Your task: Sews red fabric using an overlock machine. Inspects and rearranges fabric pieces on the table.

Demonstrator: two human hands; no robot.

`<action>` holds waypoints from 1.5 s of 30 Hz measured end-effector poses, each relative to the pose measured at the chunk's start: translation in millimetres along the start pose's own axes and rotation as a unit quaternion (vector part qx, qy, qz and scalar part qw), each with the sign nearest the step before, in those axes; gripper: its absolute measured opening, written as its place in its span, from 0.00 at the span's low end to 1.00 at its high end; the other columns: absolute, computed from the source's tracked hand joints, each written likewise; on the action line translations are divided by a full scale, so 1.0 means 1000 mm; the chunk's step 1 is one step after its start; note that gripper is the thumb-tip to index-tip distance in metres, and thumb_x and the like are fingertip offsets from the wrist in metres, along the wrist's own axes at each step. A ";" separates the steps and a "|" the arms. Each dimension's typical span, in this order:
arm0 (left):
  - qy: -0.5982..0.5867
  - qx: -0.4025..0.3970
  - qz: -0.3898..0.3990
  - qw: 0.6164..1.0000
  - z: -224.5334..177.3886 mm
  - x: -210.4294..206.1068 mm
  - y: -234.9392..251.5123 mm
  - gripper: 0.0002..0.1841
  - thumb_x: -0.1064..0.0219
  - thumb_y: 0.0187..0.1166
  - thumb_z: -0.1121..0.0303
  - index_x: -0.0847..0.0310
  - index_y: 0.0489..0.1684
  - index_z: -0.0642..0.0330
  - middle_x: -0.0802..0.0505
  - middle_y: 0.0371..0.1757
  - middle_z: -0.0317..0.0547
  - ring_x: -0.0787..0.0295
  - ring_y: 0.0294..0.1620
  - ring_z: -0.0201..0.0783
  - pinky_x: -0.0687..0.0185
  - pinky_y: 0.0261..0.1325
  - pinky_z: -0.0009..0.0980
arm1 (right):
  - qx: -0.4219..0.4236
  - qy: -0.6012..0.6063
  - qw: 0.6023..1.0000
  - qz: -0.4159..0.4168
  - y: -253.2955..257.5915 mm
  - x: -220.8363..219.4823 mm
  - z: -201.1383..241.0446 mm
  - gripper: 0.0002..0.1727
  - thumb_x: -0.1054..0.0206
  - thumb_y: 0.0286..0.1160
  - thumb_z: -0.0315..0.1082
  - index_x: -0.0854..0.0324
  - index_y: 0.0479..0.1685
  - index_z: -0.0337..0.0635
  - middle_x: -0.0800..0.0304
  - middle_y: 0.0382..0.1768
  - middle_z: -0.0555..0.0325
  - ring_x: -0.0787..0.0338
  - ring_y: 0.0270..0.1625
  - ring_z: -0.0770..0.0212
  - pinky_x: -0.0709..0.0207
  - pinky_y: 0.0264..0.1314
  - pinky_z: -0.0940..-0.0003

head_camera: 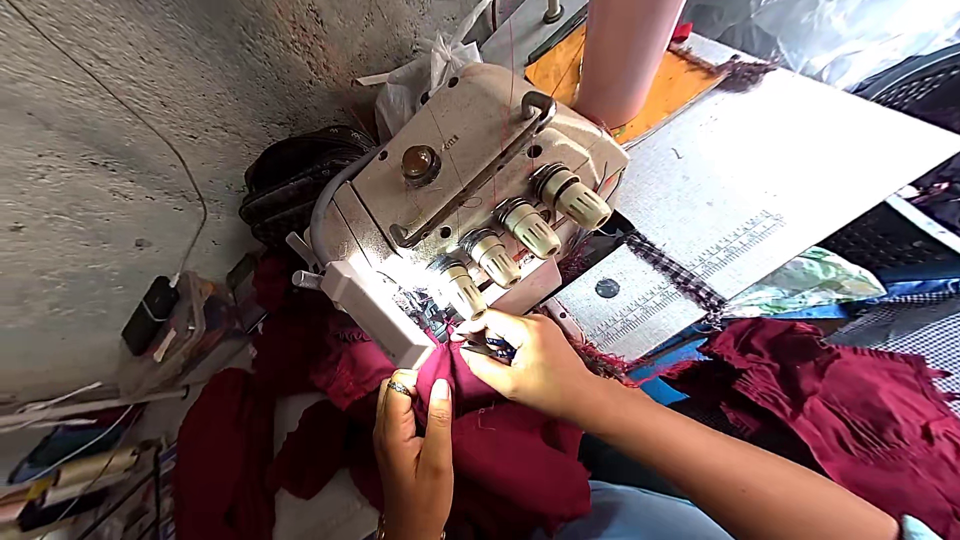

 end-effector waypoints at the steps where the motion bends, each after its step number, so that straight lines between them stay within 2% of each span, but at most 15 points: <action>1: 0.028 -0.014 0.001 1.000 -0.001 0.000 -0.001 0.12 0.39 0.80 0.66 0.17 0.46 0.67 0.11 0.46 0.37 0.18 0.56 0.19 0.25 0.63 0.15 | -0.015 0.002 1.000 0.005 0.001 0.000 0.000 0.13 0.34 0.71 0.42 0.09 0.45 0.48 0.08 0.31 0.62 0.12 0.32 0.66 0.22 0.32 0.62; 5: 0.190 -0.093 0.008 0.977 -0.013 0.000 -0.002 0.13 0.42 0.84 0.60 0.21 0.37 0.59 0.09 0.53 0.44 0.24 0.62 0.31 0.40 0.69 0.26 | -0.038 0.002 0.999 0.012 0.005 0.002 -0.002 0.14 0.35 0.71 0.45 0.09 0.44 0.47 0.13 0.26 0.63 0.18 0.28 0.67 0.27 0.30 0.64; 7: 0.200 -0.096 0.007 0.975 -0.015 -0.001 -0.003 0.14 0.42 0.84 0.60 0.19 0.39 0.61 0.08 0.51 0.44 0.24 0.60 0.32 0.39 0.67 0.26 | -0.043 0.003 0.999 0.016 0.005 0.001 -0.002 0.15 0.35 0.71 0.45 0.09 0.44 0.47 0.13 0.26 0.63 0.16 0.29 0.67 0.26 0.31 0.63; 10: 0.201 -0.104 0.001 0.974 -0.015 -0.004 -0.005 0.13 0.41 0.83 0.61 0.18 0.38 0.62 0.08 0.47 0.45 0.20 0.58 0.29 0.33 0.67 0.20 | -0.039 -0.020 0.999 0.000 0.007 -0.001 -0.001 0.14 0.34 0.72 0.47 0.10 0.40 0.48 0.13 0.25 0.62 0.14 0.29 0.65 0.26 0.29 0.62; 14: 0.223 -0.127 0.006 0.967 -0.017 -0.007 -0.008 0.14 0.41 0.84 0.62 0.18 0.35 0.64 0.07 0.47 0.51 0.16 0.58 0.34 0.29 0.67 0.22 | -0.047 -0.025 0.999 -0.001 0.007 -0.002 -0.003 0.14 0.34 0.72 0.47 0.11 0.43 0.47 0.14 0.25 0.62 0.15 0.29 0.64 0.25 0.30 0.62; 18: 0.118 -0.054 0.004 0.992 -0.007 0.000 -0.004 0.16 0.42 0.84 0.63 0.16 0.47 0.70 0.08 0.48 0.47 0.16 0.57 0.23 0.26 0.64 0.16 | -0.054 -0.002 0.998 0.030 0.004 -0.002 -0.004 0.17 0.35 0.71 0.49 0.13 0.47 0.46 0.15 0.26 0.63 0.16 0.30 0.65 0.25 0.32 0.61; 21: 0.065 -0.018 0.013 0.998 -0.005 0.006 0.003 0.15 0.42 0.83 0.64 0.17 0.48 0.70 0.10 0.44 0.40 0.17 0.52 0.16 0.24 0.60 0.13 | -0.068 -0.007 0.997 0.047 0.006 -0.003 -0.002 0.16 0.35 0.68 0.45 0.14 0.47 0.46 0.15 0.26 0.63 0.16 0.31 0.63 0.26 0.32 0.60; 25: 0.118 -0.027 0.024 0.992 -0.011 0.006 0.006 0.16 0.42 0.83 0.62 0.16 0.45 0.69 0.12 0.40 0.41 0.17 0.48 0.19 0.25 0.56 0.14 | -0.101 0.010 0.992 0.069 0.011 -0.003 -0.001 0.15 0.35 0.69 0.44 0.15 0.46 0.46 0.18 0.25 0.63 0.18 0.31 0.64 0.28 0.34 0.61; 29: 0.212 -0.101 0.029 0.972 -0.017 -0.003 -0.004 0.17 0.43 0.84 0.63 0.15 0.43 0.70 0.08 0.44 0.53 0.14 0.53 0.35 0.26 0.63 0.21 | -0.102 0.044 0.990 0.083 0.011 -0.004 -0.003 0.14 0.36 0.71 0.42 0.14 0.48 0.46 0.16 0.29 0.65 0.18 0.34 0.69 0.26 0.38 0.65; 32: 0.150 -0.064 0.034 0.986 -0.008 0.002 -0.003 0.18 0.44 0.85 0.62 0.16 0.49 0.70 0.08 0.48 0.50 0.15 0.57 0.27 0.26 0.65 0.18 | -0.044 0.028 0.997 0.058 0.007 -0.002 0.000 0.14 0.37 0.72 0.41 0.10 0.46 0.47 0.09 0.34 0.62 0.12 0.37 0.67 0.21 0.39 0.62; 36: 0.070 -0.009 0.043 0.997 -0.004 0.010 0.008 0.17 0.45 0.85 0.64 0.17 0.53 0.71 0.07 0.51 0.46 0.15 0.60 0.21 0.24 0.66 0.17 | -0.007 0.022 0.998 0.060 0.007 0.000 0.000 0.14 0.37 0.72 0.40 0.09 0.46 0.46 0.07 0.36 0.60 0.10 0.39 0.65 0.20 0.40 0.59; 39: 0.132 -0.009 0.048 0.990 -0.009 0.013 0.016 0.17 0.46 0.85 0.62 0.16 0.48 0.68 0.11 0.41 0.41 0.16 0.49 0.22 0.24 0.56 0.18 | 0.000 0.031 0.996 0.082 0.010 0.000 0.000 0.13 0.37 0.72 0.39 0.09 0.44 0.46 0.07 0.36 0.60 0.10 0.40 0.65 0.20 0.41 0.59; 41: 0.189 -0.028 0.050 0.980 -0.017 0.012 0.018 0.17 0.46 0.85 0.61 0.17 0.43 0.67 0.15 0.34 0.40 0.20 0.42 0.24 0.27 0.49 0.19 | -0.008 0.024 0.997 0.074 0.012 0.000 0.000 0.12 0.36 0.70 0.39 0.09 0.42 0.46 0.08 0.32 0.60 0.11 0.37 0.65 0.22 0.37 0.59; 43: 0.229 -0.059 0.040 0.971 -0.025 0.008 0.016 0.17 0.45 0.84 0.62 0.17 0.41 0.68 0.15 0.32 0.43 0.20 0.39 0.28 0.27 0.47 0.19 | -0.041 0.022 0.997 0.068 0.012 -0.001 -0.001 0.14 0.36 0.69 0.42 0.11 0.46 0.46 0.12 0.28 0.63 0.15 0.32 0.66 0.24 0.35 0.61; 45: 0.228 -0.071 0.035 0.970 -0.024 0.006 0.013 0.17 0.45 0.84 0.62 0.16 0.43 0.68 0.13 0.34 0.44 0.18 0.42 0.28 0.26 0.50 0.19 | -0.071 0.033 0.994 0.078 0.012 0.000 -0.002 0.16 0.36 0.71 0.46 0.14 0.50 0.46 0.15 0.28 0.65 0.17 0.32 0.69 0.25 0.36 0.64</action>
Point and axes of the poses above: each hand's wrist, its own y-axis towards the middle knuckle, its own x-axis out of the back of the hand, z = x × y, the point moved 5 cm from there along y, towards the middle knuckle
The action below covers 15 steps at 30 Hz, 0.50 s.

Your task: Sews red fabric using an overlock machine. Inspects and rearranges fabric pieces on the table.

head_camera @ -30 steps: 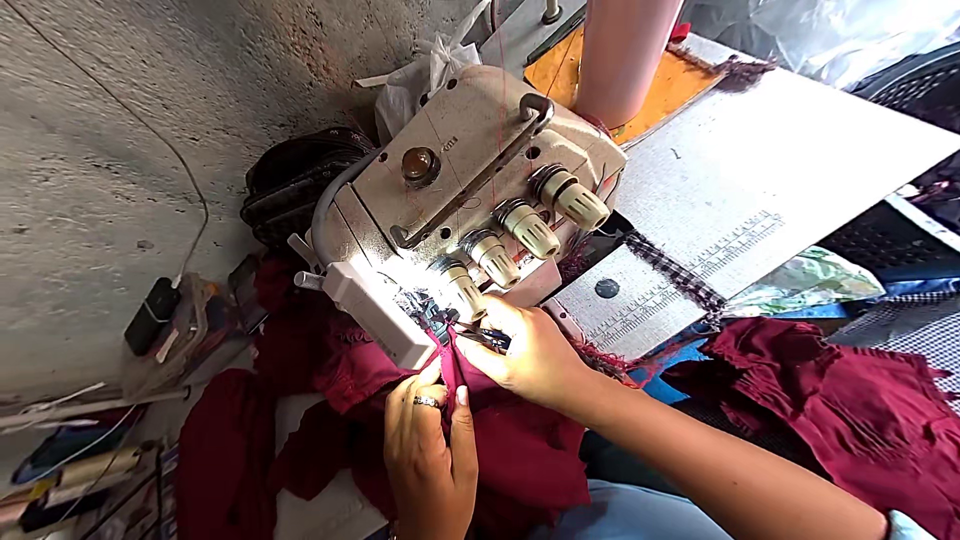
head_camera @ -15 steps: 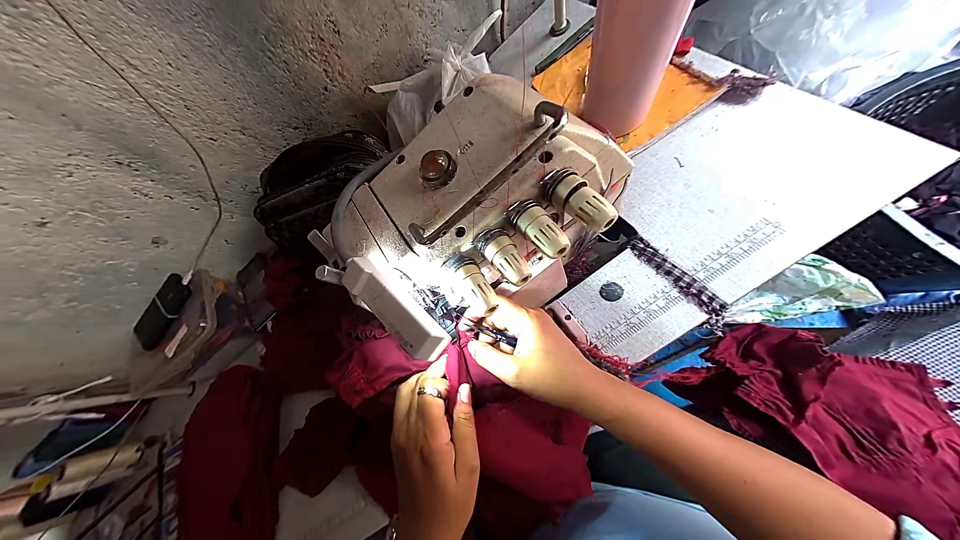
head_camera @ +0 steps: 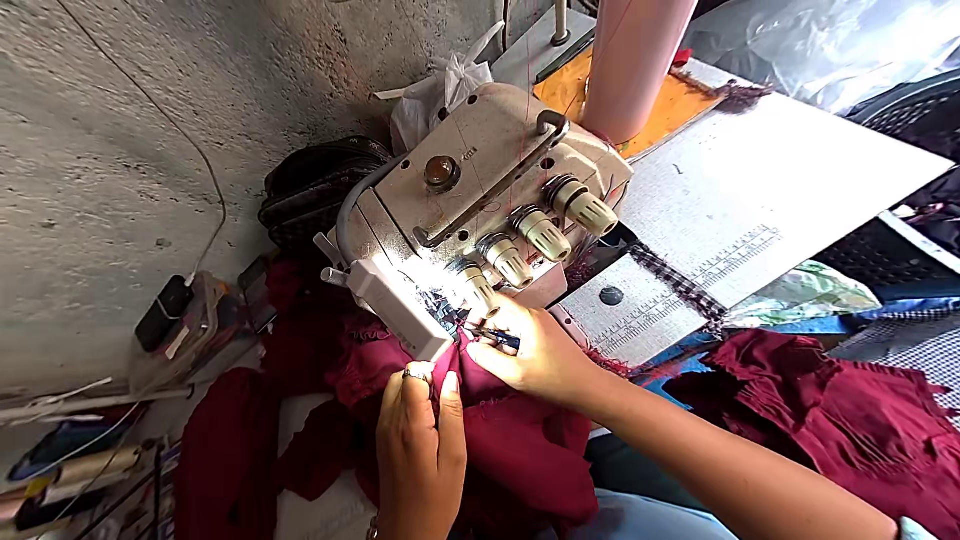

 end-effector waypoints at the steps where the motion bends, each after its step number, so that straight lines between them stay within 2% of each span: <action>1: -0.010 -0.002 -0.002 1.000 0.001 -0.002 -0.002 0.17 0.45 0.84 0.62 0.16 0.43 0.68 0.13 0.35 0.44 0.18 0.43 0.27 0.26 0.51 0.18 | -0.008 0.007 1.000 0.001 0.000 0.000 0.000 0.17 0.36 0.71 0.46 0.15 0.50 0.46 0.16 0.28 0.66 0.17 0.32 0.69 0.25 0.36 0.65; 4: -0.038 -0.011 -0.019 0.999 0.005 -0.008 -0.011 0.17 0.43 0.83 0.63 0.15 0.44 0.70 0.09 0.40 0.48 0.16 0.50 0.26 0.27 0.59 0.16 | -0.010 -0.007 1.000 -0.021 -0.005 0.001 -0.001 0.16 0.36 0.70 0.45 0.17 0.49 0.45 0.16 0.27 0.65 0.17 0.32 0.67 0.24 0.35 0.63; 7: -0.062 -0.011 -0.037 0.997 0.009 -0.012 -0.017 0.16 0.43 0.84 0.63 0.16 0.44 0.71 0.09 0.42 0.48 0.16 0.52 0.24 0.27 0.61 0.14 | -0.012 -0.092 0.995 -0.032 -0.017 0.016 0.001 0.25 0.38 0.75 0.59 0.14 0.48 0.46 0.14 0.24 0.63 0.15 0.28 0.62 0.24 0.30 0.57; 9: -0.073 -0.003 -0.040 0.996 0.010 -0.013 -0.018 0.16 0.43 0.84 0.64 0.16 0.45 0.71 0.09 0.43 0.48 0.17 0.53 0.23 0.27 0.62 0.14 | -0.040 -0.140 0.988 0.042 -0.027 0.027 0.001 0.33 0.46 0.80 0.68 0.13 0.51 0.47 0.13 0.27 0.59 0.14 0.30 0.56 0.26 0.32 0.51; 10: -0.076 0.000 -0.042 0.996 0.010 -0.013 -0.019 0.16 0.44 0.84 0.64 0.16 0.45 0.71 0.09 0.44 0.48 0.17 0.54 0.23 0.27 0.63 0.14 | -0.031 -0.163 0.984 0.064 -0.030 0.030 0.002 0.33 0.51 0.85 0.66 0.14 0.53 0.48 0.12 0.31 0.59 0.12 0.33 0.56 0.25 0.33 0.51; 12: -0.081 0.000 -0.048 0.996 0.010 -0.014 -0.020 0.16 0.44 0.84 0.64 0.17 0.44 0.71 0.09 0.44 0.49 0.17 0.55 0.23 0.28 0.64 0.14 | 0.032 -0.206 0.977 0.052 -0.031 0.035 0.007 0.25 0.51 0.89 0.53 0.15 0.59 0.47 0.08 0.41 0.55 0.09 0.38 0.54 0.21 0.35 0.51; 13: -0.082 -0.001 -0.050 0.995 0.010 -0.015 -0.020 0.17 0.44 0.84 0.64 0.17 0.45 0.71 0.09 0.44 0.49 0.17 0.55 0.24 0.28 0.64 0.14 | 0.071 -0.228 0.971 0.029 -0.029 0.037 0.010 0.22 0.48 0.87 0.48 0.14 0.58 0.45 0.07 0.42 0.54 0.08 0.37 0.53 0.20 0.33 0.52; 15: -0.080 -0.001 -0.052 0.995 0.010 -0.015 -0.021 0.16 0.44 0.84 0.64 0.16 0.45 0.71 0.10 0.44 0.49 0.17 0.55 0.24 0.28 0.64 0.14 | 0.148 -0.267 0.952 -0.009 -0.024 0.039 0.015 0.18 0.43 0.82 0.44 0.12 0.51 0.44 0.07 0.36 0.55 0.08 0.32 0.55 0.21 0.26 0.56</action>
Point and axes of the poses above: each hand's wrist, its own y-axis towards the middle knuckle, its own x-axis out of the back of the hand, z = x × y, the point moved 5 cm from there along y, towards the middle knuckle
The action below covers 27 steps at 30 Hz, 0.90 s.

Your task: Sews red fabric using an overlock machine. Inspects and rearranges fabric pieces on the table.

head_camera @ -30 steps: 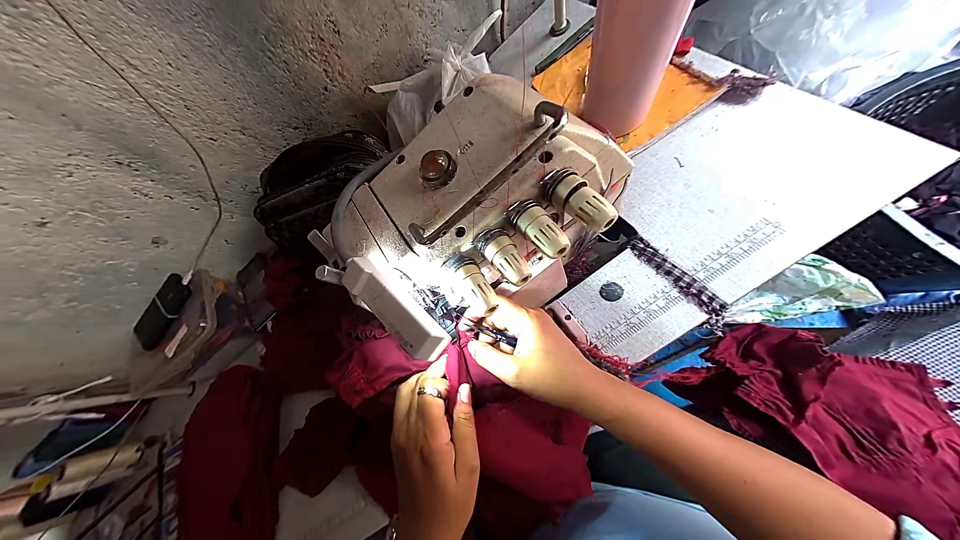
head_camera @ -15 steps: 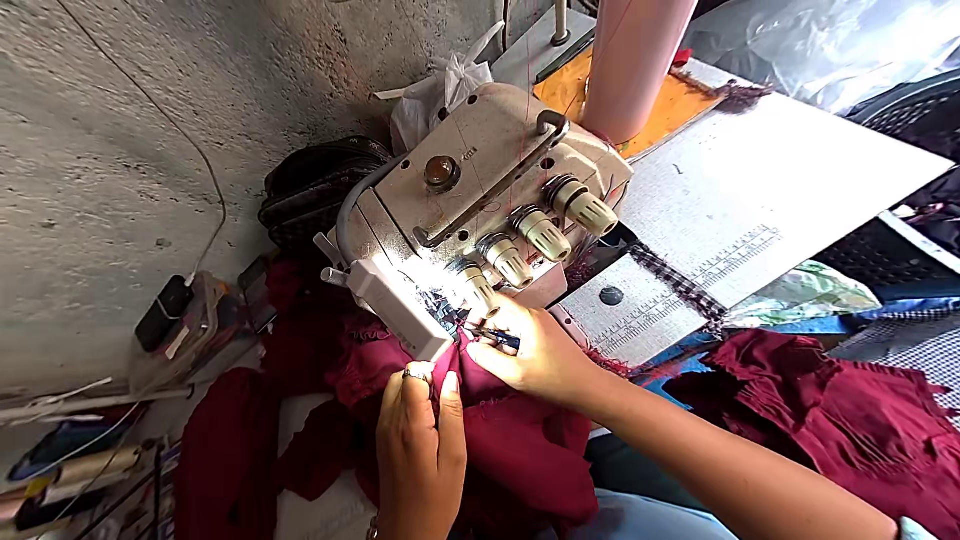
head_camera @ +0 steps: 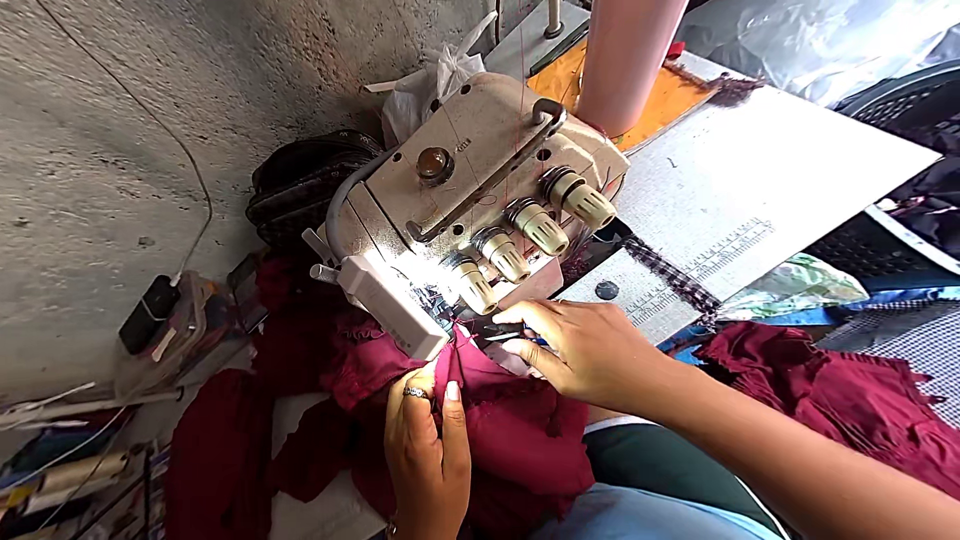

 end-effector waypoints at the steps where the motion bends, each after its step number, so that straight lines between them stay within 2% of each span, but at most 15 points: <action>1: 0.001 0.000 -0.001 1.000 0.000 0.000 0.000 0.16 0.44 0.84 0.64 0.17 0.45 0.71 0.10 0.44 0.49 0.17 0.54 0.24 0.28 0.63 0.14 | 0.029 -0.012 0.999 -0.013 0.004 0.002 0.001 0.15 0.41 0.80 0.43 0.12 0.46 0.45 0.08 0.32 0.57 0.09 0.29 0.57 0.23 0.23 0.59; 3: 0.001 -0.001 -0.002 1.000 0.000 0.000 0.000 0.16 0.43 0.84 0.64 0.17 0.44 0.71 0.10 0.43 0.48 0.17 0.54 0.24 0.28 0.63 0.14 | 0.069 -0.026 0.997 -0.017 0.010 0.004 0.003 0.12 0.40 0.77 0.42 0.15 0.37 0.47 0.14 0.23 0.61 0.14 0.23 0.60 0.30 0.18 0.64; 6: 0.004 -0.001 -0.002 1.000 0.000 0.000 0.000 0.16 0.43 0.84 0.64 0.17 0.44 0.71 0.10 0.43 0.48 0.17 0.53 0.23 0.28 0.62 0.14 | 0.102 -0.043 0.994 -0.001 0.017 0.006 0.006 0.11 0.39 0.74 0.42 0.15 0.32 0.48 0.22 0.16 0.63 0.20 0.16 0.60 0.37 0.14 0.64; 10: -0.007 0.001 -0.001 1.000 0.001 0.000 0.000 0.16 0.44 0.84 0.64 0.16 0.45 0.71 0.10 0.43 0.47 0.17 0.53 0.23 0.27 0.62 0.14 | 0.110 -0.044 0.993 0.022 0.018 0.005 0.008 0.10 0.38 0.74 0.41 0.15 0.31 0.48 0.21 0.17 0.62 0.18 0.19 0.60 0.35 0.16 0.63; 15: -0.012 0.007 -0.003 1.000 0.001 0.000 0.001 0.16 0.44 0.83 0.64 0.17 0.44 0.71 0.11 0.43 0.46 0.17 0.53 0.22 0.28 0.62 0.14 | 0.118 -0.051 0.992 0.014 0.019 0.010 0.013 0.09 0.37 0.71 0.40 0.16 0.29 0.48 0.24 0.16 0.62 0.20 0.17 0.60 0.37 0.14 0.65; 21: -0.010 0.012 -0.006 1.000 0.001 -0.001 0.000 0.16 0.43 0.83 0.63 0.16 0.44 0.70 0.11 0.42 0.45 0.18 0.52 0.22 0.28 0.61 0.14 | 0.122 -0.052 0.990 0.038 0.023 0.006 0.015 0.09 0.37 0.72 0.40 0.16 0.30 0.47 0.24 0.16 0.63 0.20 0.17 0.61 0.37 0.15 0.64; 27: -0.008 0.009 -0.008 1.000 0.001 -0.001 -0.001 0.16 0.43 0.83 0.64 0.17 0.43 0.70 0.11 0.42 0.46 0.18 0.52 0.22 0.28 0.61 0.14 | 0.113 -0.065 0.991 0.024 0.025 0.011 0.013 0.10 0.36 0.73 0.41 0.15 0.30 0.47 0.24 0.14 0.62 0.21 0.16 0.59 0.37 0.14 0.63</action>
Point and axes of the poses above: each hand's wrist, its own y-axis towards the middle knuckle, its own x-axis out of the back of the hand, z = x × y, the point moved 5 cm from there along y, towards the middle knuckle
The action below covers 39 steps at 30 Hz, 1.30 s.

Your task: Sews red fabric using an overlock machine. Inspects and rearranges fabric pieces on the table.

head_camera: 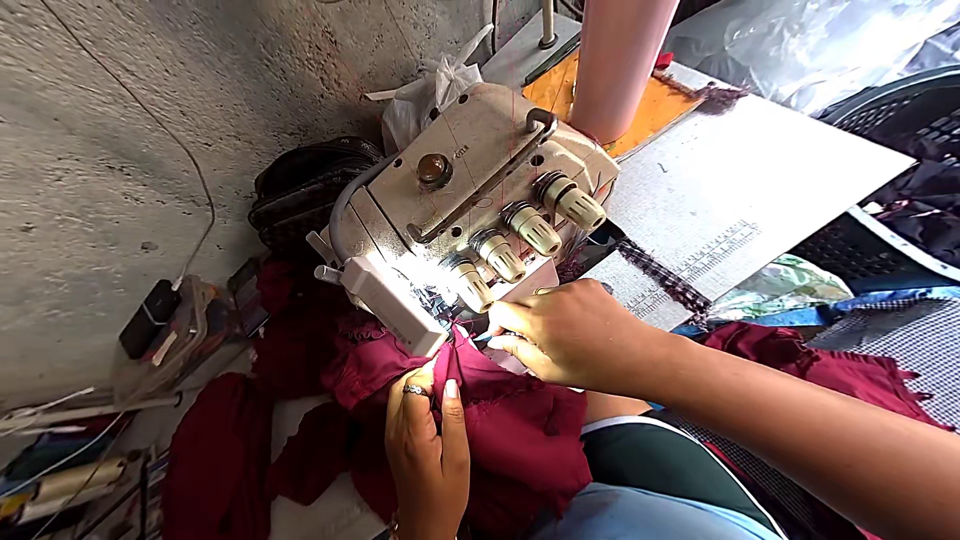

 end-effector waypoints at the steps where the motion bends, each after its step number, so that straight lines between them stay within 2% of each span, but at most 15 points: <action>1: 0.000 0.000 -0.001 1.000 0.000 0.000 0.000 0.16 0.43 0.83 0.64 0.16 0.44 0.70 0.11 0.42 0.46 0.18 0.52 0.22 0.28 0.61 0.14 | 0.001 0.003 1.000 0.005 0.000 -0.001 0.000 0.09 0.36 0.73 0.40 0.15 0.31 0.47 0.24 0.15 0.62 0.20 0.16 0.59 0.36 0.15 0.63; 6: 0.002 0.000 -0.003 1.000 0.000 0.000 0.000 0.16 0.43 0.83 0.64 0.16 0.43 0.70 0.11 0.41 0.45 0.18 0.52 0.22 0.28 0.61 0.14 | 0.014 0.015 0.999 0.025 0.002 -0.006 0.003 0.08 0.36 0.72 0.39 0.16 0.31 0.46 0.23 0.17 0.61 0.19 0.19 0.59 0.35 0.15 0.63; 12: -0.004 -0.003 -0.010 1.000 -0.001 -0.002 0.000 0.16 0.43 0.82 0.64 0.16 0.44 0.71 0.11 0.43 0.48 0.17 0.53 0.23 0.28 0.62 0.14 | 0.019 0.037 0.998 0.047 0.008 -0.011 0.008 0.09 0.36 0.76 0.40 0.16 0.33 0.46 0.23 0.17 0.61 0.17 0.20 0.59 0.33 0.17 0.62; 17: -0.005 -0.012 -0.015 1.000 -0.001 -0.001 -0.002 0.15 0.42 0.81 0.64 0.16 0.42 0.70 0.09 0.44 0.48 0.16 0.56 0.25 0.28 0.65 0.15 | 0.011 0.043 0.999 0.027 0.016 -0.014 0.005 0.10 0.35 0.74 0.39 0.12 0.34 0.45 0.18 0.19 0.58 0.14 0.23 0.56 0.29 0.19 0.59; 19: 0.022 -0.032 -0.016 0.999 -0.005 -0.003 -0.003 0.14 0.42 0.81 0.64 0.17 0.38 0.67 0.09 0.44 0.48 0.16 0.57 0.28 0.28 0.66 0.17 | 0.002 0.048 0.999 0.026 0.018 -0.014 0.003 0.10 0.36 0.75 0.39 0.12 0.34 0.46 0.19 0.19 0.58 0.14 0.23 0.55 0.30 0.19 0.58; 23: 0.152 -0.089 -0.001 0.984 -0.020 -0.012 -0.009 0.11 0.41 0.78 0.66 0.15 0.29 0.60 0.03 0.48 0.50 0.10 0.58 0.44 0.23 0.67 0.29 | -0.027 0.024 0.999 0.000 0.015 -0.015 0.003 0.12 0.37 0.75 0.41 0.10 0.35 0.45 0.19 0.18 0.58 0.14 0.21 0.55 0.30 0.17 0.59; 27: 0.197 -0.110 0.009 0.974 -0.026 -0.016 -0.011 0.12 0.40 0.77 0.67 0.12 0.30 0.61 0.03 0.52 0.52 0.08 0.58 0.50 0.19 0.66 0.35 | -0.133 0.026 0.989 -0.058 0.003 -0.010 0.005 0.16 0.38 0.73 0.46 0.14 0.42 0.43 0.18 0.21 0.59 0.17 0.20 0.58 0.32 0.18 0.61; 29: 0.217 -0.111 0.010 0.970 -0.032 -0.020 -0.012 0.11 0.38 0.74 0.69 0.10 0.30 0.62 0.03 0.52 0.53 0.07 0.57 0.54 0.17 0.65 0.39 | -0.184 0.086 0.976 -0.079 -0.004 -0.016 0.003 0.23 0.38 0.75 0.55 0.16 0.45 0.43 0.22 0.20 0.63 0.21 0.21 0.62 0.33 0.21 0.64; 31: 0.243 -0.116 0.014 0.963 -0.037 -0.024 -0.013 0.10 0.37 0.74 0.71 0.09 0.31 0.63 0.03 0.53 0.55 0.07 0.57 0.57 0.15 0.62 0.42 | -0.226 0.159 0.958 -0.076 -0.011 -0.028 0.001 0.26 0.37 0.75 0.59 0.18 0.50 0.43 0.22 0.22 0.64 0.22 0.24 0.64 0.29 0.26 0.64; 33: 0.253 -0.125 0.021 0.959 -0.039 -0.028 -0.013 0.10 0.37 0.74 0.72 0.08 0.32 0.63 0.03 0.54 0.55 0.06 0.58 0.60 0.14 0.61 0.45 | -0.261 0.239 0.933 -0.066 -0.022 -0.041 -0.002 0.25 0.37 0.79 0.57 0.18 0.55 0.44 0.14 0.32 0.63 0.16 0.33 0.67 0.22 0.37 0.66; 34: 0.254 -0.127 0.025 0.958 -0.040 -0.029 -0.014 0.10 0.37 0.74 0.73 0.08 0.32 0.62 0.03 0.54 0.56 0.07 0.58 0.61 0.14 0.61 0.46 | -0.275 0.285 0.916 -0.063 -0.030 -0.047 -0.003 0.23 0.37 0.80 0.54 0.18 0.57 0.44 0.12 0.36 0.64 0.15 0.37 0.72 0.21 0.41 0.72; 35: 0.253 -0.127 0.031 0.959 -0.040 -0.029 -0.014 0.10 0.37 0.74 0.73 0.08 0.33 0.62 0.03 0.54 0.56 0.07 0.59 0.62 0.14 0.61 0.47 | -0.289 0.337 0.894 -0.055 -0.037 -0.053 -0.004 0.20 0.37 0.82 0.51 0.19 0.57 0.45 0.12 0.36 0.68 0.15 0.37 0.78 0.22 0.42 0.79; 36: 0.255 -0.125 0.034 0.958 -0.041 -0.029 -0.015 0.10 0.37 0.73 0.73 0.07 0.34 0.62 0.03 0.55 0.56 0.07 0.59 0.62 0.15 0.62 0.48 | -0.301 0.392 0.868 -0.044 -0.045 -0.058 -0.003 0.17 0.37 0.83 0.48 0.21 0.56 0.45 0.14 0.34 0.71 0.18 0.33 0.82 0.24 0.37 0.84; 38: 0.256 -0.122 0.038 0.958 -0.043 -0.030 -0.014 0.09 0.36 0.71 0.72 0.07 0.34 0.62 0.04 0.56 0.56 0.08 0.60 0.64 0.15 0.62 0.51 | -0.313 0.477 0.821 -0.021 -0.055 -0.063 0.000 0.12 0.35 0.83 0.42 0.23 0.54 0.45 0.18 0.29 0.75 0.23 0.24 0.85 0.31 0.24 0.88; 39: 0.252 -0.120 0.041 0.959 -0.044 -0.032 -0.013 0.09 0.35 0.70 0.72 0.07 0.34 0.62 0.04 0.58 0.57 0.09 0.61 0.65 0.15 0.61 0.52 | -0.313 0.498 0.808 -0.016 -0.059 -0.064 0.000 0.10 0.34 0.82 0.39 0.22 0.53 0.45 0.18 0.28 0.76 0.23 0.24 0.86 0.30 0.25 0.89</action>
Point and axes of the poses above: each hand's wrist, its own y-axis towards the middle knuckle, its own x-axis out of the back of the hand, z = x × y, the point moved 5 cm from there along y, towards the middle knuckle
